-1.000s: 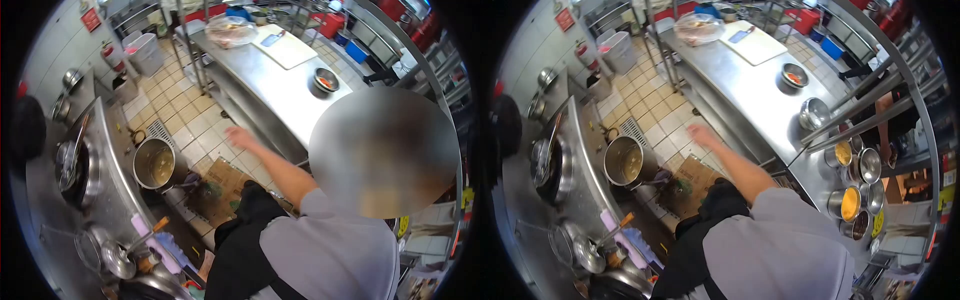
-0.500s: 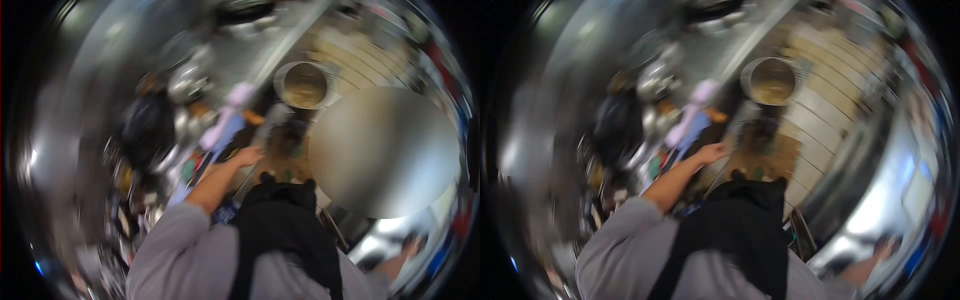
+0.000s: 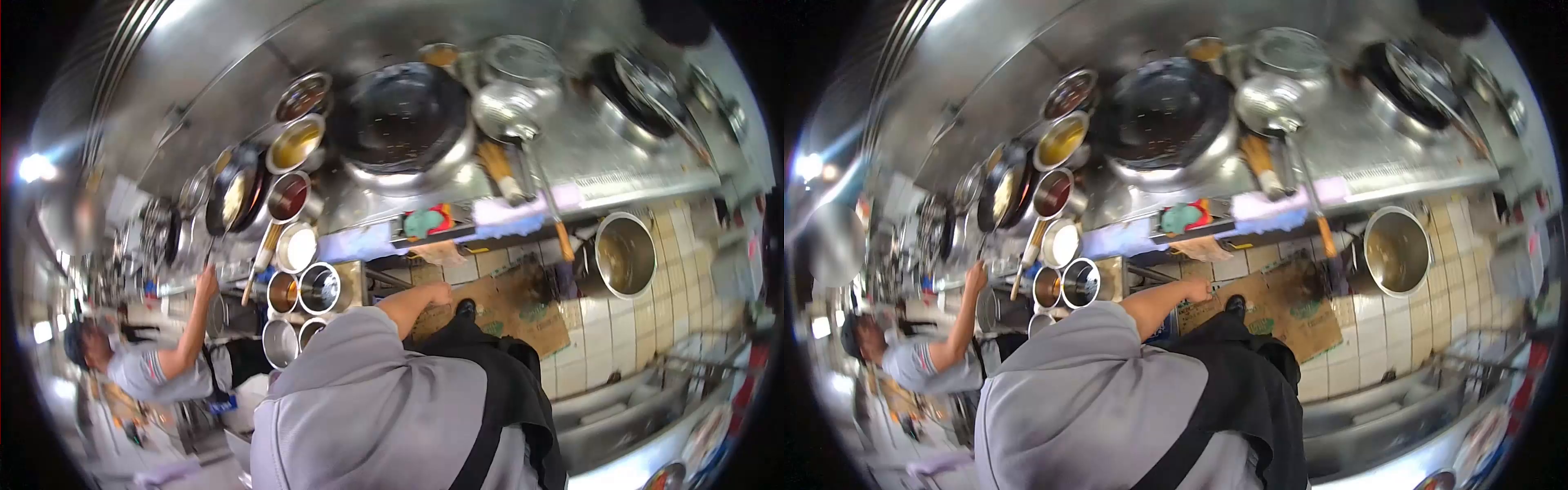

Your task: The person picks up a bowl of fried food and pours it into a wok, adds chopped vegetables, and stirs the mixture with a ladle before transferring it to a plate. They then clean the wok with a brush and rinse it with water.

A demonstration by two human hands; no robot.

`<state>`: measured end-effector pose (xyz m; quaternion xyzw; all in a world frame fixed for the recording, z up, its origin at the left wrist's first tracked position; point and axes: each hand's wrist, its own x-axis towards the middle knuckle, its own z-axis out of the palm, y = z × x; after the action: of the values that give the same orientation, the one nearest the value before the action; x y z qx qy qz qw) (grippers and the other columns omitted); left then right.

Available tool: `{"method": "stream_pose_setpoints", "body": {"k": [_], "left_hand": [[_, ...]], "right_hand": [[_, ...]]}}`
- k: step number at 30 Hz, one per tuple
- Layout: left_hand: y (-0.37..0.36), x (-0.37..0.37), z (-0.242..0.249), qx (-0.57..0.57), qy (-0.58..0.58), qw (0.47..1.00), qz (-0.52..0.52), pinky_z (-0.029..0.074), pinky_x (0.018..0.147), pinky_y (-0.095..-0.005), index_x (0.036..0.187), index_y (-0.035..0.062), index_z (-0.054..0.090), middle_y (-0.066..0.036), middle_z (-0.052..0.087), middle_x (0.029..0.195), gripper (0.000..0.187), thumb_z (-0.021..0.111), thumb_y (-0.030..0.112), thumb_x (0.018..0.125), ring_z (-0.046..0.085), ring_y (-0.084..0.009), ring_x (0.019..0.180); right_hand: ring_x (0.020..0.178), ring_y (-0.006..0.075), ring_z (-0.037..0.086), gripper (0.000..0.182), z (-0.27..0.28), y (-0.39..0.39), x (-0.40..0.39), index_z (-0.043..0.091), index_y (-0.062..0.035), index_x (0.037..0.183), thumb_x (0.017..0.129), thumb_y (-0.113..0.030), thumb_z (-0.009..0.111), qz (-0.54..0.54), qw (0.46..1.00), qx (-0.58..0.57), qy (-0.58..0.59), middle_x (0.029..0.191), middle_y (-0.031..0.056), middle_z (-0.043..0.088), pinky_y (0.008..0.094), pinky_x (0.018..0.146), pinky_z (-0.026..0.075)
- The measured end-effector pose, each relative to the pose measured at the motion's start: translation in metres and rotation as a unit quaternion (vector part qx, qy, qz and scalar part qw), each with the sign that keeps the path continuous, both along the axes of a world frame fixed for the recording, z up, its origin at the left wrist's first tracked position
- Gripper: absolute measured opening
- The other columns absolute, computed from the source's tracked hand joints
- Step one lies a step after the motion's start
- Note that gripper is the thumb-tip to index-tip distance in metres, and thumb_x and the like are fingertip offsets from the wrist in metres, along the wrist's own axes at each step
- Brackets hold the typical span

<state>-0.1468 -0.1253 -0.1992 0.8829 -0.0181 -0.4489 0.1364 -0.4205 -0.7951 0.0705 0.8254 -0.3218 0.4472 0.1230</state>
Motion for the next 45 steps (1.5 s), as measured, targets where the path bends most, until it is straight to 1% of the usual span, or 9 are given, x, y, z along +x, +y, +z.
{"method": "stream_pose_setpoints", "body": {"k": [6,11,15,17,25,33,37,42,45], "left_hand": [[0.045,-0.015,-0.008,-0.093,-0.156,0.965,0.190,0.048,0.082,-0.0424,0.098,0.0066,0.066,-0.017,0.065,0.100,0.035,0.057,0.034,0.078,0.061,-0.0333,0.094],[0.067,-0.054,0.002,-0.067,-0.137,0.957,0.247,0.046,0.088,-0.0416,0.108,0.0099,0.063,-0.016,0.061,0.110,0.040,0.054,0.036,0.080,0.058,-0.0318,0.102],[0.091,-0.103,-0.005,-0.064,-0.172,0.940,0.288,0.047,0.083,-0.0422,0.102,0.0091,0.065,-0.016,0.064,0.101,0.039,0.053,0.039,0.080,0.059,-0.0348,0.097],[0.098,-0.135,-0.025,-0.068,-0.145,0.890,0.427,0.046,0.089,-0.0397,0.102,0.0084,0.065,-0.017,0.063,0.105,0.042,0.057,0.042,0.078,0.059,-0.0334,0.100],[0.050,-0.217,-0.016,-0.140,-0.122,0.643,0.743,0.047,0.082,-0.0328,0.101,0.0002,0.064,-0.015,0.067,0.096,0.035,0.062,0.029,0.081,0.063,-0.0242,0.093],[-0.083,-0.235,-0.009,-0.137,-0.106,0.517,0.838,0.047,0.070,-0.0275,0.107,-0.0004,0.060,-0.009,0.066,0.085,0.037,0.062,0.026,0.082,0.062,-0.0153,0.077],[-0.143,-0.228,0.000,-0.124,-0.110,0.466,0.869,0.047,0.070,-0.0274,0.110,-0.0004,0.058,-0.007,0.066,0.085,0.040,0.061,0.029,0.084,0.061,-0.0151,0.075],[-0.195,-0.234,0.003,-0.053,-0.067,0.471,0.878,0.048,0.079,-0.0310,0.115,0.0113,0.058,-0.010,0.067,0.091,0.044,0.061,0.039,0.082,0.063,-0.0216,0.088],[-0.213,-0.217,-0.010,-0.066,-0.282,0.407,0.866,0.047,0.076,-0.0299,0.112,0.0081,0.059,-0.009,0.065,0.091,0.047,0.061,0.044,0.083,0.061,-0.0194,0.085]], "right_hand": [[0.103,0.0255,0.056,0.027,-0.024,0.071,0.240,0.055,0.0041,0.116,0.091,-0.007,0.051,0.338,0.903,0.251,0.085,0.114,0.0129,0.059,0.0306,0.091,0.043],[0.094,0.0173,0.056,0.027,0.018,0.313,0.396,0.055,0.0026,0.110,0.085,0.002,0.045,0.650,0.675,0.301,0.176,0.104,0.0091,0.059,0.0270,0.084,0.043],[0.088,0.0238,0.064,0.035,0.022,0.500,0.467,0.045,-0.0001,0.122,0.094,-0.020,0.049,0.612,0.385,0.665,0.189,0.107,0.0155,0.059,0.0343,0.077,0.051],[0.084,0.0296,0.064,0.033,0.019,0.578,0.503,0.047,-0.0023,0.107,0.095,-0.032,0.049,0.545,0.123,0.789,0.254,0.098,0.0180,0.059,0.0381,0.077,0.052],[0.089,0.0293,0.063,0.049,-0.037,0.700,0.611,0.039,0.0018,0.120,0.095,-0.040,0.042,0.305,-0.197,0.877,0.315,0.100,0.0211,0.058,0.0365,0.078,0.056],[0.088,0.0274,0.065,0.045,-0.018,0.780,0.713,0.047,0.0050,0.111,0.092,-0.036,0.051,0.443,-0.328,0.768,0.325,0.096,0.0212,0.063,0.0336,0.072,0.057],[0.098,0.0359,0.060,0.047,-0.111,0.834,0.748,0.044,0.0039,0.118,0.094,-0.037,0.048,0.189,-0.035,0.938,0.288,0.103,0.0259,0.058,0.0438,0.086,0.052],[0.108,0.0361,0.054,0.049,-0.077,0.809,0.748,0.039,0.0104,0.122,0.094,-0.030,0.047,0.256,-0.392,0.778,0.419,0.124,0.0280,0.047,0.0447,0.096,0.044],[0.131,0.0277,0.034,0.053,0.024,0.728,0.632,0.032,-0.0001,0.135,0.097,-0.035,0.041,0.520,-0.228,0.647,0.510,0.139,0.0235,0.034,0.0378,0.110,0.026]]}}
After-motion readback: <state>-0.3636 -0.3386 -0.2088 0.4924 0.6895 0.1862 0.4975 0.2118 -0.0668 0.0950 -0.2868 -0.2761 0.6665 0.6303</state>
